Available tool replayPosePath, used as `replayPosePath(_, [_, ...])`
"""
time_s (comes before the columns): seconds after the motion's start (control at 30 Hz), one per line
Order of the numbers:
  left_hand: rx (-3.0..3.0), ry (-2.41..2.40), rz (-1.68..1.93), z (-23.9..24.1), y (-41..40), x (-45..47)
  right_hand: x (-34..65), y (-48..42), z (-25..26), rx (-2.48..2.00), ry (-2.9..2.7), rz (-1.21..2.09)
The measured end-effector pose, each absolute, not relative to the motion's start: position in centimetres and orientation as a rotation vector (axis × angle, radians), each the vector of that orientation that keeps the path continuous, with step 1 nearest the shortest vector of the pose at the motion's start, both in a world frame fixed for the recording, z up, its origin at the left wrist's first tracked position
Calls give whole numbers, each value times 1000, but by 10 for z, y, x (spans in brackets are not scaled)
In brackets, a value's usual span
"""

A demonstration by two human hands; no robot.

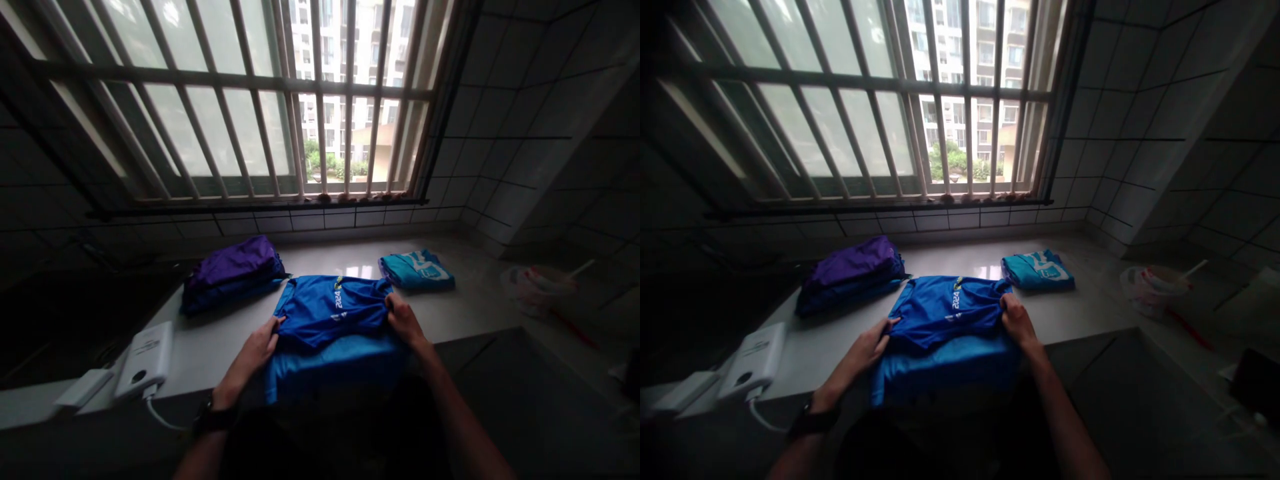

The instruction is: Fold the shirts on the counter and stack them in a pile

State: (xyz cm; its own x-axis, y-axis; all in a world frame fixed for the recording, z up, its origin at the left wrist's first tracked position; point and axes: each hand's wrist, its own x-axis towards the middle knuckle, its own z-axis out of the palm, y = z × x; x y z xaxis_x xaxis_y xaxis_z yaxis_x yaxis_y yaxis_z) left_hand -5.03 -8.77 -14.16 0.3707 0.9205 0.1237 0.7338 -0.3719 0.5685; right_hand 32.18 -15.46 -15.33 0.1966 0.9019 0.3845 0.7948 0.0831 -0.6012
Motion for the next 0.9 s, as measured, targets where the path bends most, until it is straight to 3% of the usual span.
replayPosePath(0.17, [2114, 1493, 724, -138, -121, -69, 337, -212, -176, -1537, -1374, 341])
replayPosePath(0.3, [2192, 1443, 632, -152, -136, -81, 349, -250, -186, -1661, -1451, 340])
replayPosePath(0.47, [2423, 1422, 699, -155, -119, -44, 319, -215, -173, -1868, -1640, 97])
replayPosePath(0.63, [2620, 1508, 476, -175, -104, -18, 288, -186, -180, -2225, -1755, 94])
replayPosePath(0.9, [2662, 1614, 469, -194, -105, -31, 307, -156, -159, -2340, -1625, -100])
